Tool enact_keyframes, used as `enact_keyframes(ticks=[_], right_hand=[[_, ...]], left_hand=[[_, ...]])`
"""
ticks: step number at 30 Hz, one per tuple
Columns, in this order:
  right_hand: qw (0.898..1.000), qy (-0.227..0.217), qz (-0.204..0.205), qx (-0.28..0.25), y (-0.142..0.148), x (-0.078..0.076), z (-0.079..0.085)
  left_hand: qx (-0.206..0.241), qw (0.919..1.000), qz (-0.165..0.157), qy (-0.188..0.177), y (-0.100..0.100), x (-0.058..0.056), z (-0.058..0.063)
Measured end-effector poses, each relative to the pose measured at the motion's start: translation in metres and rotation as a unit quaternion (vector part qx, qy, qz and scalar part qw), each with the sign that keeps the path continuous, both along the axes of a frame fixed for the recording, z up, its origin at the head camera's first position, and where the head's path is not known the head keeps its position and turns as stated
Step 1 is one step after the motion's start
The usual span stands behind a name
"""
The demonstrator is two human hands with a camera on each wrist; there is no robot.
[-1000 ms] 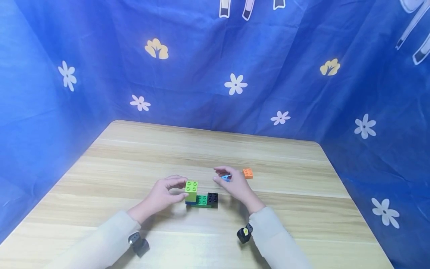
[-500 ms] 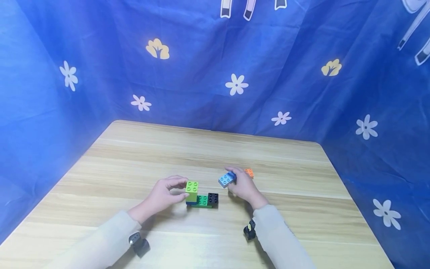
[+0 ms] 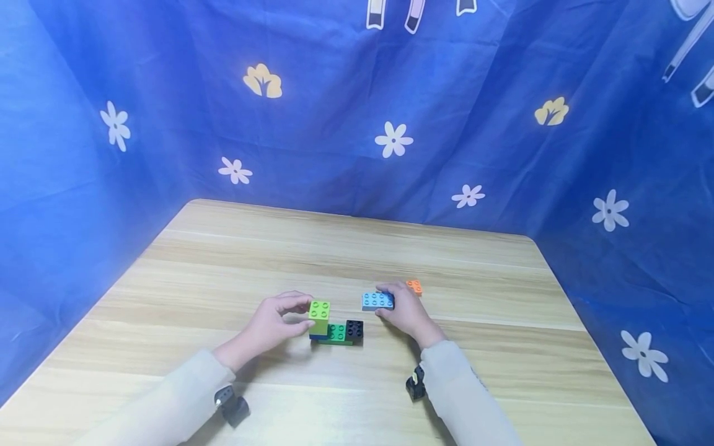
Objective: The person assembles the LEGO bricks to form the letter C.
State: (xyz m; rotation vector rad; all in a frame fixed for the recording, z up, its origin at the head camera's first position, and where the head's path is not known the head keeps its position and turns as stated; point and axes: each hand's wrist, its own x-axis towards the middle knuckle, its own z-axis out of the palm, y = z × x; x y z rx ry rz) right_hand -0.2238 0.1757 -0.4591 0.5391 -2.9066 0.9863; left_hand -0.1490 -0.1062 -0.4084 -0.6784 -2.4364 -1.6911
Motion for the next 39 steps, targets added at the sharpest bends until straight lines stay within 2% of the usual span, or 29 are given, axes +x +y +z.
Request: enact_keyframes(ticks=[4, 6, 7, 11, 15, 21, 26, 31, 39], right_hand=[[1.000, 0.011, 0.007, -0.006, 0.001, 0.001, -0.003], [1.000, 0.011, 0.003, -0.012, 0.000, 0.002, -0.002], [1.000, 0.011, 0.001, -0.016, 0.000, 0.002, -0.002], [0.999, 0.009, -0.010, -0.038, -0.003, 0.004, 0.001], [0.996, 0.010, -0.016, -0.083, -0.008, 0.006, 0.008], [0.989, 0.048, 0.001, -0.139, -0.017, 0.010, 0.022], [0.980, 0.074, 0.046, -0.177, -0.029, 0.019, 0.036], [0.972, 0.076, 0.097, -0.199, -0.039, 0.029, 0.048], [0.968, 0.082, 0.162, -0.175, -0.046, 0.036, 0.057]], left_hand=[[0.005, 0.9998, 0.001, 0.020, -0.003, -0.011, -0.022], [0.008, 0.9991, 0.001, 0.042, -0.005, -0.016, -0.034], [0.010, 0.9987, 0.001, 0.049, -0.005, -0.017, -0.036], [0.013, 0.9988, -0.001, 0.047, -0.006, -0.017, -0.037], [0.011, 0.9999, -0.003, 0.013, -0.005, -0.017, -0.034], [0.002, 1.0000, 0.003, -0.003, -0.003, -0.013, -0.027], [0.001, 1.0000, 0.005, 0.001, -0.002, -0.012, -0.023], [0.000, 1.0000, 0.005, 0.004, -0.004, -0.017, -0.031], [0.001, 0.9998, 0.001, 0.022, -0.006, -0.018, -0.033]])
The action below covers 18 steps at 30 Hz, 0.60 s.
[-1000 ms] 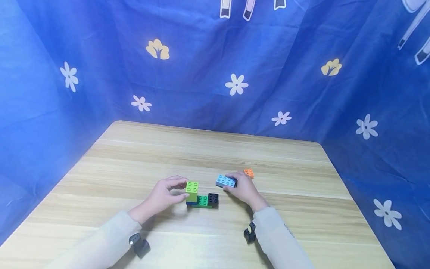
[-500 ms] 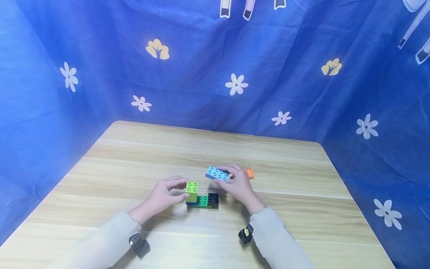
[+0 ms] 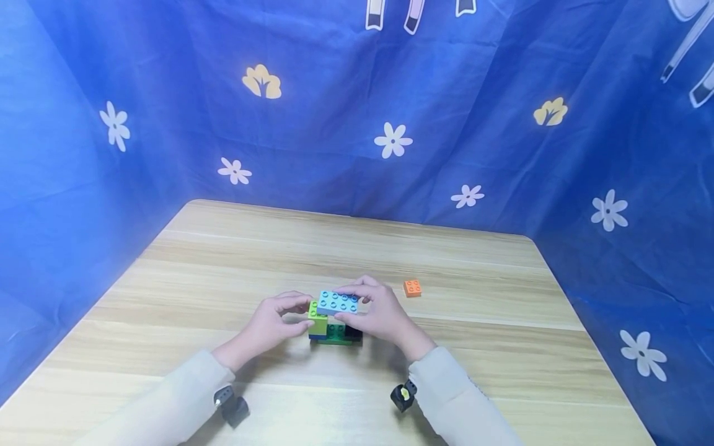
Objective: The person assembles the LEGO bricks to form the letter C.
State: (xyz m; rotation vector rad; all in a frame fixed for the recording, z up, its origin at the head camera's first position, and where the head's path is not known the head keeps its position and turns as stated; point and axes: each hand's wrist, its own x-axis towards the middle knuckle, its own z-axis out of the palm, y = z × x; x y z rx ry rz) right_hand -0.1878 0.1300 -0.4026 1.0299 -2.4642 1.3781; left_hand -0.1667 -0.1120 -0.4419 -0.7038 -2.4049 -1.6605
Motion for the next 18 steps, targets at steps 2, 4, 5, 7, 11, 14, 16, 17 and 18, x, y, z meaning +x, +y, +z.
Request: enact_keyframes(ticks=[2, 4, 5, 7, 11, 14, 16, 17, 18], right_hand=[[1.000, -0.004, 0.010, 0.010, 0.000, 0.000, 0.002], [1.000, -0.007, 0.018, 0.024, 0.001, 0.001, 0.004], [0.999, -0.009, 0.021, 0.031, 0.002, 0.001, 0.006], [0.998, -0.013, 0.023, 0.048, 0.003, 0.001, 0.009], [0.995, -0.018, 0.017, 0.094, 0.004, 0.001, 0.018], [0.992, -0.022, 0.016, 0.120, 0.003, 0.001, 0.024], [0.991, -0.023, 0.016, 0.132, 0.003, 0.000, 0.027], [0.990, -0.024, 0.015, 0.137, 0.002, 0.001, 0.028], [0.989, -0.024, 0.015, 0.143, 0.002, 0.001, 0.029]], left_hand=[[0.000, 1.0000, 0.001, 0.003, 0.000, 0.000, 0.000], [0.000, 1.0000, 0.000, 0.006, 0.000, 0.000, 0.000], [0.001, 1.0000, 0.000, 0.007, 0.000, 0.000, -0.001], [-0.001, 1.0000, -0.001, 0.007, 0.000, 0.001, -0.001], [-0.001, 1.0000, 0.001, -0.002, 0.002, 0.002, 0.002], [-0.001, 1.0000, 0.000, -0.007, 0.004, 0.008, 0.014], [0.000, 0.9999, -0.002, -0.010, 0.005, 0.013, 0.023], [-0.001, 0.9999, -0.003, -0.012, 0.005, 0.015, 0.028], [-0.002, 0.9999, -0.004, -0.013, 0.005, 0.017, 0.032]])
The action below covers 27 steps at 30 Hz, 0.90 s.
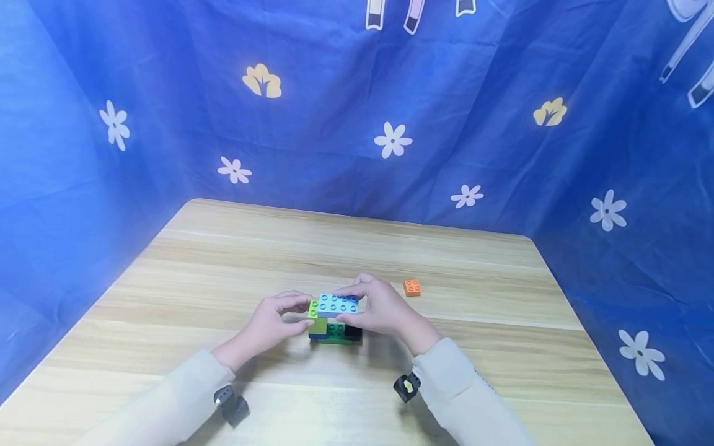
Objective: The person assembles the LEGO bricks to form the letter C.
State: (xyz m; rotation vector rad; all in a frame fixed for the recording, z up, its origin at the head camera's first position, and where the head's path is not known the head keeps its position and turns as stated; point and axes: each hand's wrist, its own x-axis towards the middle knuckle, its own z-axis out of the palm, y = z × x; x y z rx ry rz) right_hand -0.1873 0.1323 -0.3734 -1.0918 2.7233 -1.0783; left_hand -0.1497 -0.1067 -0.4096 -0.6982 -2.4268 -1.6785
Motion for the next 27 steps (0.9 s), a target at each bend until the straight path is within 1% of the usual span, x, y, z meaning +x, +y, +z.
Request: enact_keyframes(ticks=[1, 3, 5, 7, 12, 14, 18, 20, 22, 24, 27], right_hand=[[1.000, -0.001, -0.001, 0.005, 0.000, 0.000, 0.001], [1.000, -0.001, -0.002, 0.015, 0.000, 0.001, 0.003], [1.000, -0.003, -0.005, 0.023, -0.001, 0.002, 0.005], [1.000, -0.005, -0.007, 0.027, -0.002, 0.002, 0.005], [0.999, -0.009, -0.013, 0.028, -0.003, 0.002, 0.004], [0.999, -0.009, -0.013, 0.027, -0.003, 0.002, 0.004], [1.000, -0.008, -0.013, 0.025, -0.003, 0.002, 0.003], [1.000, -0.005, -0.011, 0.025, -0.003, 0.002, 0.003], [1.000, -0.003, -0.010, 0.025, -0.003, 0.001, 0.003], [1.000, -0.003, -0.010, 0.025, -0.003, 0.001, 0.003], [1.000, -0.007, -0.011, 0.024, -0.003, 0.001, 0.003]], left_hand=[[-0.001, 1.0000, -0.001, 0.000, 0.000, 0.002, 0.004], [0.000, 1.0000, 0.000, -0.003, 0.001, 0.003, 0.006], [0.000, 1.0000, 0.000, -0.002, 0.001, 0.004, 0.007], [0.000, 1.0000, 0.001, 0.002, 0.001, 0.003, 0.005], [0.004, 1.0000, 0.000, 0.001, -0.003, -0.010, -0.022], [0.003, 1.0000, -0.005, 0.002, -0.005, -0.015, -0.030], [-0.004, 0.9997, -0.024, 0.002, -0.003, -0.014, -0.023], [0.000, 0.9996, -0.027, 0.001, -0.001, -0.013, -0.019], [0.008, 0.9997, -0.024, 0.005, 0.003, -0.012, -0.015], [0.020, 0.9997, -0.014, 0.006, 0.006, -0.011, -0.010], [0.038, 0.9993, 0.000, 0.003, 0.012, -0.011, -0.007]])
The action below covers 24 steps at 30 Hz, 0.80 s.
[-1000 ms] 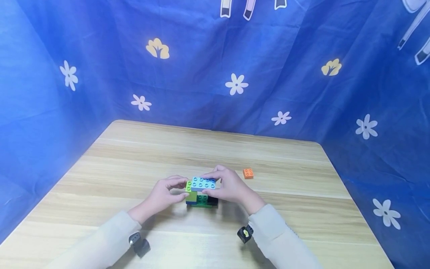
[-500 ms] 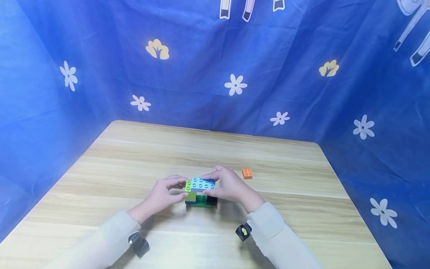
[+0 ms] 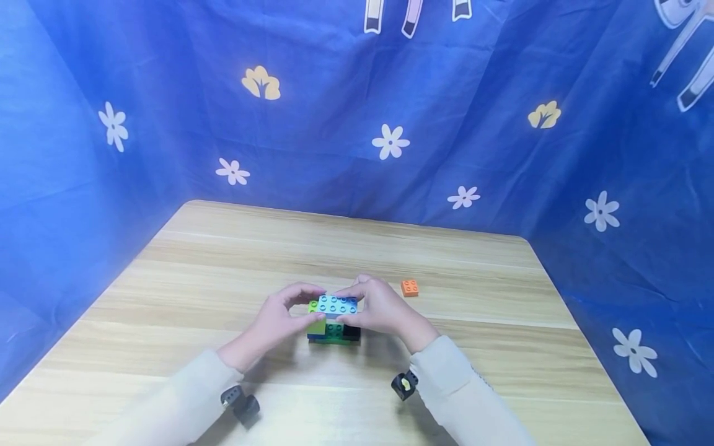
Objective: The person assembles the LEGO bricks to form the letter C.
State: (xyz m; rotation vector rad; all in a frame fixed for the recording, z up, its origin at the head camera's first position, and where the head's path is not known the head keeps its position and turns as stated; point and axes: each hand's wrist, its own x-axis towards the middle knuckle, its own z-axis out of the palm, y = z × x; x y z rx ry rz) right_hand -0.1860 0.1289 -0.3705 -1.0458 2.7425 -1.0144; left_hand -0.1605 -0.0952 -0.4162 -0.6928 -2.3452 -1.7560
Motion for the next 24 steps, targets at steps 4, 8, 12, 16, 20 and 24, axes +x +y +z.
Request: enact_keyframes(ticks=[4, 8, 12, 16, 20, 24], right_hand=[[1.000, -0.007, -0.004, -0.001, 0.000, 0.001, 0.000], [1.000, -0.002, -0.009, 0.004, 0.000, 0.001, -0.001], [1.000, 0.020, -0.002, 0.002, 0.002, 0.001, -0.005], [0.999, 0.001, 0.006, -0.038, 0.008, 0.001, -0.013], [0.994, -0.047, -0.018, -0.097, 0.021, -0.001, -0.021], [0.988, -0.057, -0.059, -0.129, 0.037, -0.005, -0.028]], left_hand=[[0.016, 0.9998, 0.010, -0.010, 0.004, 0.000, 0.001], [0.015, 0.9998, 0.012, -0.006, 0.006, 0.003, 0.005], [0.008, 0.9999, 0.015, 0.000, 0.008, 0.012, 0.018], [0.010, 0.9997, 0.020, -0.005, 0.009, 0.017, 0.026], [0.012, 0.9995, 0.026, -0.011, 0.010, 0.018, 0.027], [0.013, 0.9994, 0.027, -0.016, 0.009, 0.018, 0.026]])
